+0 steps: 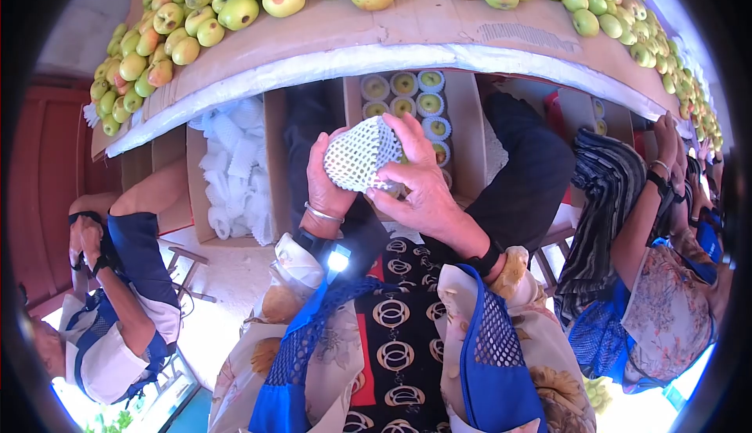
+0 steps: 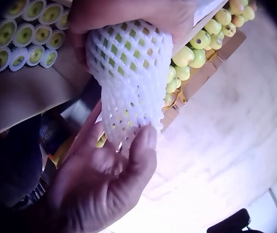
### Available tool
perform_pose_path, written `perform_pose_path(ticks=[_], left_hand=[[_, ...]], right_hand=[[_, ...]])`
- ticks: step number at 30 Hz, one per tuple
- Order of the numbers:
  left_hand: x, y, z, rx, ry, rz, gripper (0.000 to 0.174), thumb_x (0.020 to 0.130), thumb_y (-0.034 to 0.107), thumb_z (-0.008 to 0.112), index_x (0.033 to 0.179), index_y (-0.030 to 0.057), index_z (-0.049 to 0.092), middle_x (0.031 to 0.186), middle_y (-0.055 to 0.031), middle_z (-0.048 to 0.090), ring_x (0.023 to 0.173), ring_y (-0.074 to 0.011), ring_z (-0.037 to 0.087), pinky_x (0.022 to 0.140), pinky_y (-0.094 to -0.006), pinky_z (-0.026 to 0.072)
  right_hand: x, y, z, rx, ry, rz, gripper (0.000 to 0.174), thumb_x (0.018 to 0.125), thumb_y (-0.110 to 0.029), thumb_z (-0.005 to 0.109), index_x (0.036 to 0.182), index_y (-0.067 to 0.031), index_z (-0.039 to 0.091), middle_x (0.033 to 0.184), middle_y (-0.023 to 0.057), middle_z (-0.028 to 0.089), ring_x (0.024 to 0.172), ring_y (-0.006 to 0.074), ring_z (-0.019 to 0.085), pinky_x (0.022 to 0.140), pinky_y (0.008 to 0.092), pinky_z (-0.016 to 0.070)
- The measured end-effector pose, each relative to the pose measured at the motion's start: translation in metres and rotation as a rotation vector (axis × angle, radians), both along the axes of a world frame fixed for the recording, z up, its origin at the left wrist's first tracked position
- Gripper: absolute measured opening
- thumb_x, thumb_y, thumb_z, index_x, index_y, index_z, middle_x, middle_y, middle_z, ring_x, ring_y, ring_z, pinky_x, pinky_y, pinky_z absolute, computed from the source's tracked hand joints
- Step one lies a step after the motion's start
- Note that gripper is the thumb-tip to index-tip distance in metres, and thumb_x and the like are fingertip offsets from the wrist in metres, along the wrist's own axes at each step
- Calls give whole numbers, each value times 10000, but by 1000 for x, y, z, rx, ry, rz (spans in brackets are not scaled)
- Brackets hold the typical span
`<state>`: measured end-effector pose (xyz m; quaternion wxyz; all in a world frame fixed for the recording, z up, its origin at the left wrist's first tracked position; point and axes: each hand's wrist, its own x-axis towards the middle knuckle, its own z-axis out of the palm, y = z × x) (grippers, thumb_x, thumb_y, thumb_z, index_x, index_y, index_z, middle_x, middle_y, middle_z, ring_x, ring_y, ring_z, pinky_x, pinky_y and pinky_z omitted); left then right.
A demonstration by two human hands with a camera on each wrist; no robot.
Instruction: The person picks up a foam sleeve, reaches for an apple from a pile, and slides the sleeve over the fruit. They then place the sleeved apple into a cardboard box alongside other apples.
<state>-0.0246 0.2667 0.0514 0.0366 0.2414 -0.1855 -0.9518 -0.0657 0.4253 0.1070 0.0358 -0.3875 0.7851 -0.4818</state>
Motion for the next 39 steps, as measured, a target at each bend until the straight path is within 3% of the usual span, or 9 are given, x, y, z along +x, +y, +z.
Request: perform_pose_path(ticks=[11, 14, 17, 20, 28, 32, 33, 37, 39], left_hand=[[6, -1, -23, -212, 19, -29, 341, 884, 316, 465, 1047, 23, 526, 965, -108, 609, 893, -213, 594, 812, -349, 472], [5, 0, -20, -176, 23, -39, 334, 880, 298, 475, 1056, 18, 518, 987, -110, 604, 908, -215, 591, 824, -348, 469], [4, 0, -4, -112, 42, -20, 313, 877, 264, 486, 1064, 13, 502, 1012, -116, 595, 941, -211, 578, 847, -340, 459], [6, -3, -10, -85, 33, -46, 351, 875, 313, 482, 1072, 25, 522, 1031, -104, 602, 950, -219, 583, 856, -352, 456], [8, 1, -18, -259, 60, -57, 268, 862, 227, 511, 1030, 19, 515, 964, -93, 598, 920, -193, 581, 820, -322, 472], [6, 3, -1, -90, 41, 35, 283, 871, 259, 493, 1014, 16, 522, 986, -98, 600, 912, -205, 586, 831, -344, 466], [6, 0, -3, -85, 49, 42, 310, 882, 291, 468, 1014, 18, 527, 1002, -102, 600, 911, -212, 587, 840, -355, 460], [5, 1, -6, -110, 40, -44, 323, 894, 291, 440, 1038, 13, 520, 976, -106, 598, 903, -206, 586, 824, -343, 465], [5, 5, -12, -217, 36, -78, 326, 900, 286, 426, 1050, 10, 515, 961, -106, 597, 895, -201, 586, 813, -338, 469]], right_hand=[[-7, -8, -14, -110, -89, -155, 222, 761, -258, 641, 760, -40, 599, 1330, 250, 308, 1238, 462, 254, 994, 512, 210], [-6, -7, -9, -66, -75, -157, 169, 782, -221, 625, 779, -52, 614, 1321, 243, 329, 1247, 420, 276, 1003, 471, 232], [-20, 5, -9, -274, -433, -156, 114, 784, -176, 622, 825, -70, 637, 1320, 222, 348, 1258, 369, 293, 1009, 414, 252], [-23, 11, -19, -116, -311, -51, 107, 785, -161, 625, 862, -95, 657, 1319, 200, 361, 1259, 329, 309, 1012, 370, 263], [-16, -6, -24, -38, -163, -18, 548, 593, -96, 743, 1108, -130, 561, 1333, 188, 329, 1250, 329, 330, 1007, 374, 293], [-15, -1, -16, -295, -249, -341, 584, 564, -126, 779, 1087, -136, 521, 1305, 207, 349, 1228, 357, 353, 985, 396, 323], [-17, 4, -21, -215, -153, -302, 399, 608, -132, 759, 960, -107, 574, 1297, 191, 376, 1230, 363, 347, 985, 408, 317], [-11, -3, -25, -147, -72, -145, 141, 662, -93, 700, 764, -34, 622, 1291, 157, 413, 1239, 381, 326, 998, 430, 285], [-13, -3, -31, -35, -124, -115, 189, 650, -71, 693, 821, -34, 623, 1293, 162, 406, 1243, 381, 319, 1003, 428, 280]])
